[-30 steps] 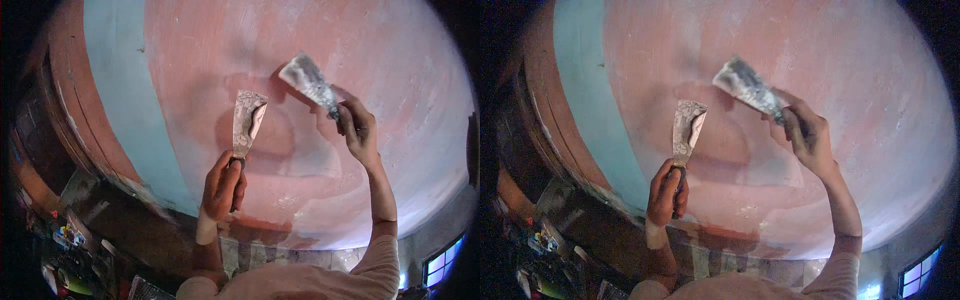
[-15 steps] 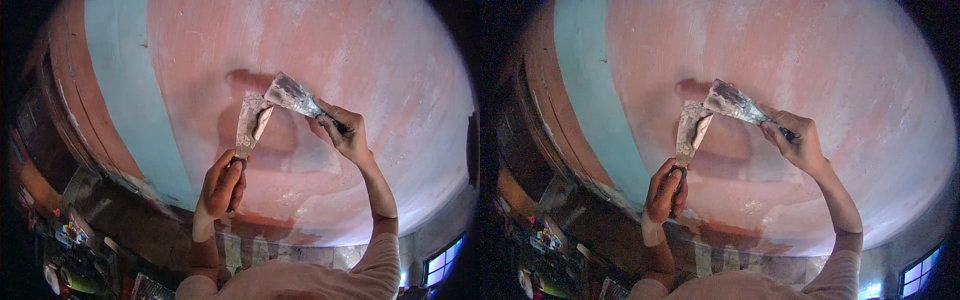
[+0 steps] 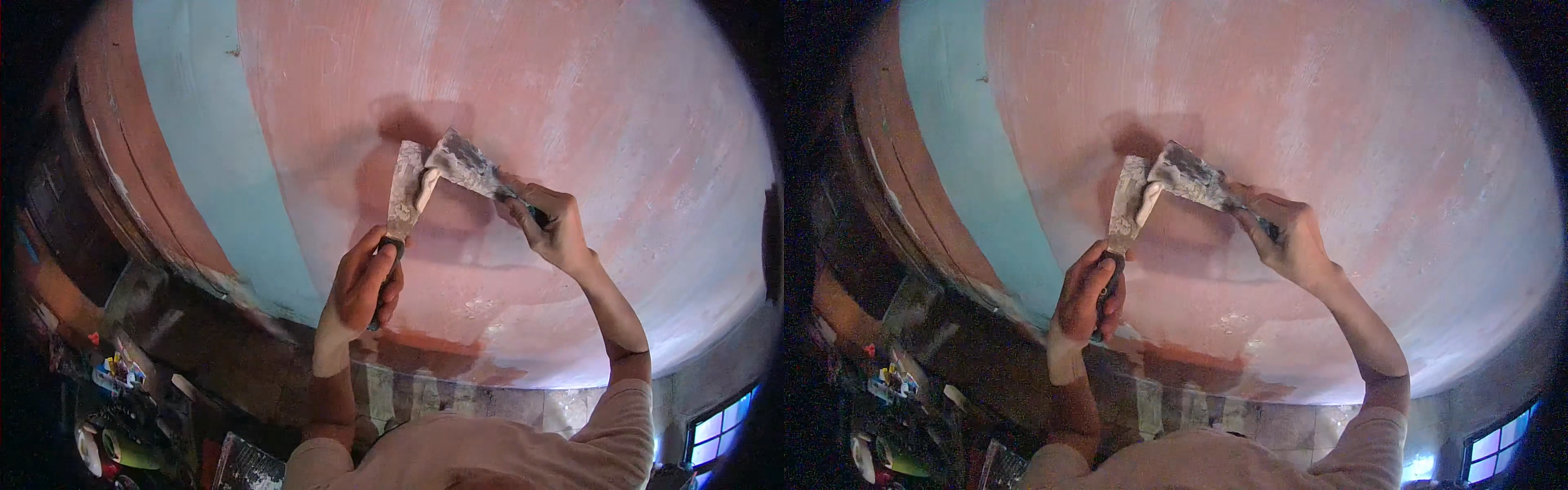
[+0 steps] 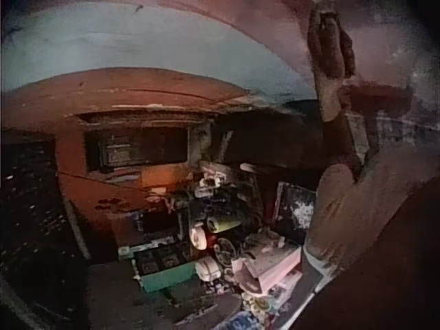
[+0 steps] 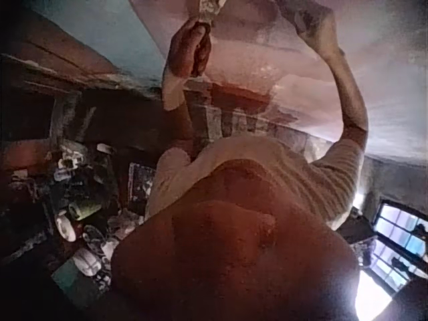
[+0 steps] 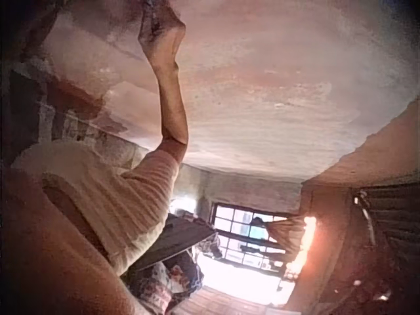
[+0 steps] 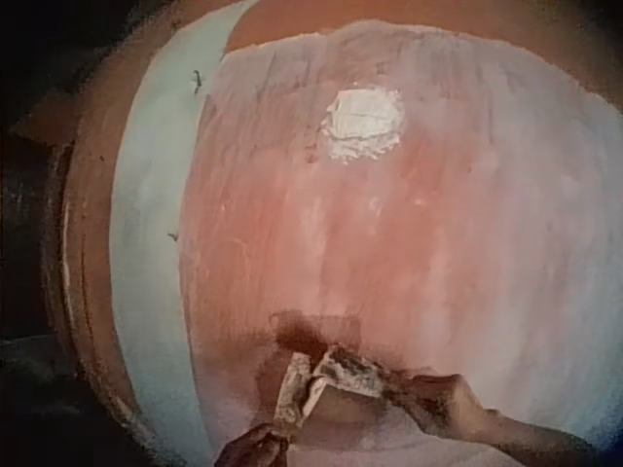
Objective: The person applies patching compound to holes and cracks in a wall using two putty knives, smoothing the filler over the damaged areas.
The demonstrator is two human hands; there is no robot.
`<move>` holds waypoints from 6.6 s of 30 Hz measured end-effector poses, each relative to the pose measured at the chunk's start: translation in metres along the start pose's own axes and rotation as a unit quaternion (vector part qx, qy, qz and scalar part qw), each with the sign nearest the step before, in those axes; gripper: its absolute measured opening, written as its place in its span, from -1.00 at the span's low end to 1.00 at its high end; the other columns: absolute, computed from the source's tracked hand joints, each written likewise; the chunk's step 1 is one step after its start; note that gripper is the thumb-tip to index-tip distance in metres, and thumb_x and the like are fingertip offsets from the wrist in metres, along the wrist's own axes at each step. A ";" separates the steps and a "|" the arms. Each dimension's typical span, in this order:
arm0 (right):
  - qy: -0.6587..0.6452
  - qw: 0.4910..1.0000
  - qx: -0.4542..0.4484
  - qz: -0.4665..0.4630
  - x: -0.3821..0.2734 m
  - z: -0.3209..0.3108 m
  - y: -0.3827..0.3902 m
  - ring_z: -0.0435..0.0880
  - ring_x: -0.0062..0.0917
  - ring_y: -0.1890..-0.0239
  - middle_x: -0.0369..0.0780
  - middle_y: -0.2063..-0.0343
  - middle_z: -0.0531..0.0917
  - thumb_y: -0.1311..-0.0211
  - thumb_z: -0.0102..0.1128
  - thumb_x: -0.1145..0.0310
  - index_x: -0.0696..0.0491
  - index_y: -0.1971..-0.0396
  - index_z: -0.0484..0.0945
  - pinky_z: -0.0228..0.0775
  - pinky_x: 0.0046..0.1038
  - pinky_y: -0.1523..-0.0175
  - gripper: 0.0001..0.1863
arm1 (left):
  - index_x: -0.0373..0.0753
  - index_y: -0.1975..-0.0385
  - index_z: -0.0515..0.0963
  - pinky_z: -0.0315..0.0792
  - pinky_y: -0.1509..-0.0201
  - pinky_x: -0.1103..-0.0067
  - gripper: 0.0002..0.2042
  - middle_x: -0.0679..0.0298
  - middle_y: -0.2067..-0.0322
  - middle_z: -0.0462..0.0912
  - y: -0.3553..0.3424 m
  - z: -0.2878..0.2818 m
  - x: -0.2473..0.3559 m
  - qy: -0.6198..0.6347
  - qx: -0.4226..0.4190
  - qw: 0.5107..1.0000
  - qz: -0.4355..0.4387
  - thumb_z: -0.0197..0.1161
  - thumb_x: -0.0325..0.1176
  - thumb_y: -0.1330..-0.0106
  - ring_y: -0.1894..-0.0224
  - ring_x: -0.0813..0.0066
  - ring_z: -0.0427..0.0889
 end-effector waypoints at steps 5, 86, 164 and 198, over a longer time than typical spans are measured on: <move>-0.030 0.999 -0.013 -0.001 0.000 0.013 0.009 0.66 -0.25 0.23 -0.03 0.18 0.64 -0.09 0.21 0.60 0.13 0.02 0.55 0.49 -0.40 0.15 -0.61 | -0.31 0.04 0.39 0.12 0.85 0.63 -0.65 0.38 0.75 0.26 0.001 -0.001 -0.001 -0.013 0.022 0.999 -0.037 -0.09 -0.16 -0.40 0.88 0.65 0.17; 0.189 0.920 0.275 -0.203 -0.026 -0.168 -0.150 0.48 -0.61 0.30 -0.26 0.22 0.49 -0.30 -0.10 0.59 0.03 -0.18 0.42 0.36 -0.59 0.17 -0.56 | -0.27 0.00 0.36 0.22 0.84 0.60 -0.64 0.37 0.72 0.25 -0.071 0.030 0.038 0.150 -0.048 0.976 0.152 -0.12 -0.13 -0.40 0.83 0.59 0.25; 0.604 0.719 0.214 -0.269 -0.078 -0.164 -0.201 0.46 -0.35 0.15 -0.20 0.15 0.45 -0.11 0.17 0.42 -0.27 -0.01 0.59 0.31 -0.34 0.06 -0.57 | -0.26 -0.05 0.22 0.23 0.79 0.63 -0.59 0.32 0.69 0.25 -0.176 -0.057 0.018 0.183 0.209 0.822 0.497 -0.23 -0.06 -0.45 0.79 0.59 0.23; 0.597 0.719 0.260 -0.244 -0.032 -0.197 -0.177 0.57 -0.33 0.13 -0.19 0.08 0.49 -0.06 0.18 0.56 -0.22 -0.01 0.58 0.47 -0.34 0.03 -0.51 | -0.07 -0.23 0.08 0.26 0.87 0.61 -0.56 0.34 0.69 0.28 -0.170 -0.064 0.011 0.283 0.192 0.865 0.368 -0.26 -0.02 -0.46 0.85 0.57 0.23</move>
Point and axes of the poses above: each hand's wrist, its own y-axis away from the middle knuckle, its own z-axis out of the palm, x = y × z, the point moved 1 cm from there along -y, towards the middle knuckle
